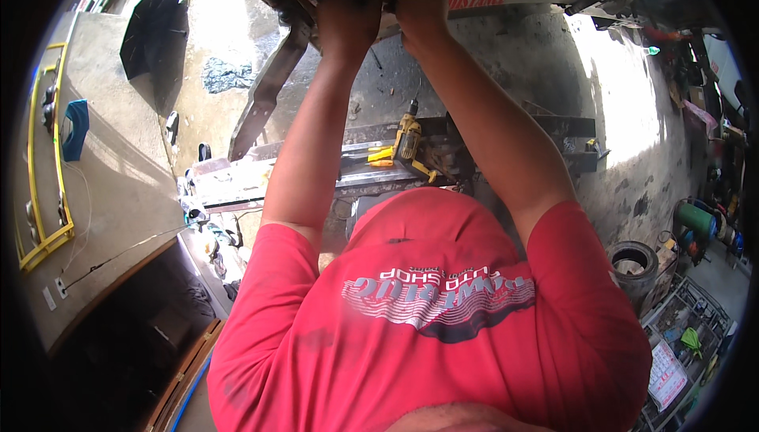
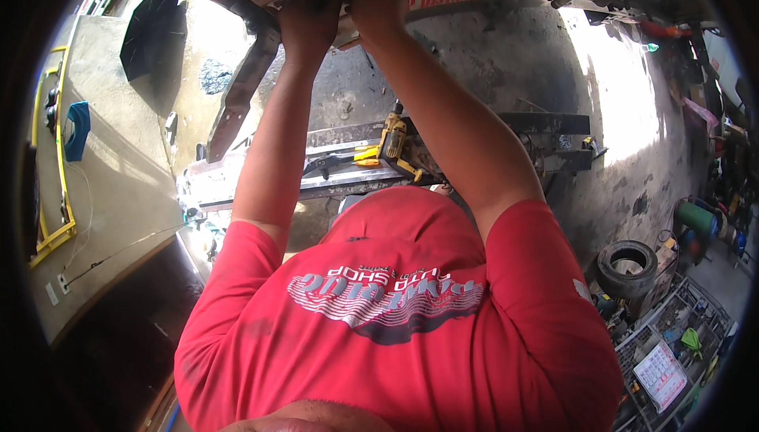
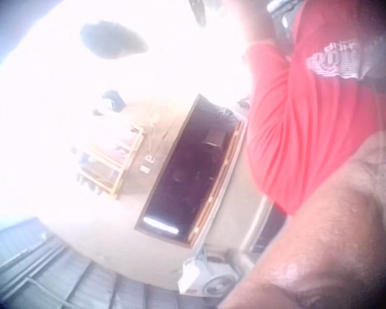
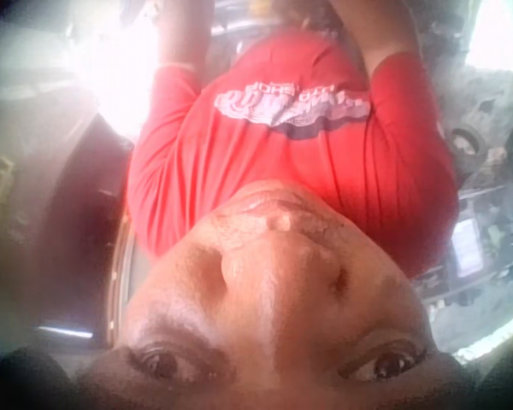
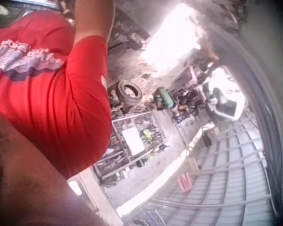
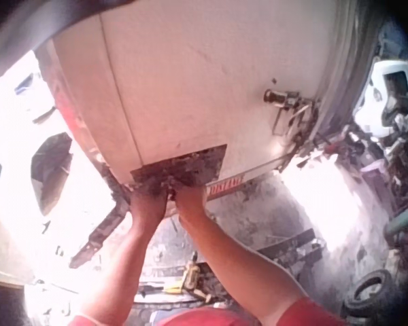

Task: The person uses a power drill to remove bolts from a vehicle's undercarriage. They then manually adjust and secure a metal panel on the underside of the vehicle, working in a cluttered auto repair shop environment.

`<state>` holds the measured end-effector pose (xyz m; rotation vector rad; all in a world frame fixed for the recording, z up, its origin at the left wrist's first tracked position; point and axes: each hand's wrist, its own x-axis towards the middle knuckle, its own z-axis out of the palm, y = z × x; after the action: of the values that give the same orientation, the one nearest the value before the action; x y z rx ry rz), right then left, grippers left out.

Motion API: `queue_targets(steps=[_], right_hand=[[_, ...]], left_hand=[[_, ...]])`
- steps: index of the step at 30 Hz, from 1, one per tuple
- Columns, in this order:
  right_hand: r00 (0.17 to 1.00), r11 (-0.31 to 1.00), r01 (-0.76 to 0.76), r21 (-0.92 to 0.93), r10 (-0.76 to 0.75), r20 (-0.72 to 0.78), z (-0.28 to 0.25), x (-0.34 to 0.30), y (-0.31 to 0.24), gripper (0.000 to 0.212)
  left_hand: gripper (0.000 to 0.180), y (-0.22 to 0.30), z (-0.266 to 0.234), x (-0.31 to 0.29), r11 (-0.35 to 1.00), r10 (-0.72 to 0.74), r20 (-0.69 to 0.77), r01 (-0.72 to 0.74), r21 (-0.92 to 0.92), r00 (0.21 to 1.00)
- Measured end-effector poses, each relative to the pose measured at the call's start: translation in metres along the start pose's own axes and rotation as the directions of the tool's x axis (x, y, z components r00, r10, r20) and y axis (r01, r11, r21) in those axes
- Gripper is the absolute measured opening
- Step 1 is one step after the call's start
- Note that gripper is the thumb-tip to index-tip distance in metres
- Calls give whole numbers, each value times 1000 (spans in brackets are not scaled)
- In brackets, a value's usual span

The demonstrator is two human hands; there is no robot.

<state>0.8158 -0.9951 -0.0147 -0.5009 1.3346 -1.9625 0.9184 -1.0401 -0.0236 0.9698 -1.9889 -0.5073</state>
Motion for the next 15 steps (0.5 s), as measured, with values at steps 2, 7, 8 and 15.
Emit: queue_targets(steps=[2,7,8,15], right_hand=[[1000,1000,-3,-13,3,-11,4,-3,-3,13],[997,979,48,-198,-58,-44,3,0,0,7],[997,970,45,-238,-59,-53,3,2,2,6],[983,964,130,-230,-155,-98,4,8,11,12]], left_hand=[[32,0,0,0,1000,14,-27,-13,27,1000],[29,10,-6,2,995,64,21,-65,77,998],[32,11,-8,4,994,66,21,-67,90,998],[19,25,-15,9,998,34,34,-36,56,999]])
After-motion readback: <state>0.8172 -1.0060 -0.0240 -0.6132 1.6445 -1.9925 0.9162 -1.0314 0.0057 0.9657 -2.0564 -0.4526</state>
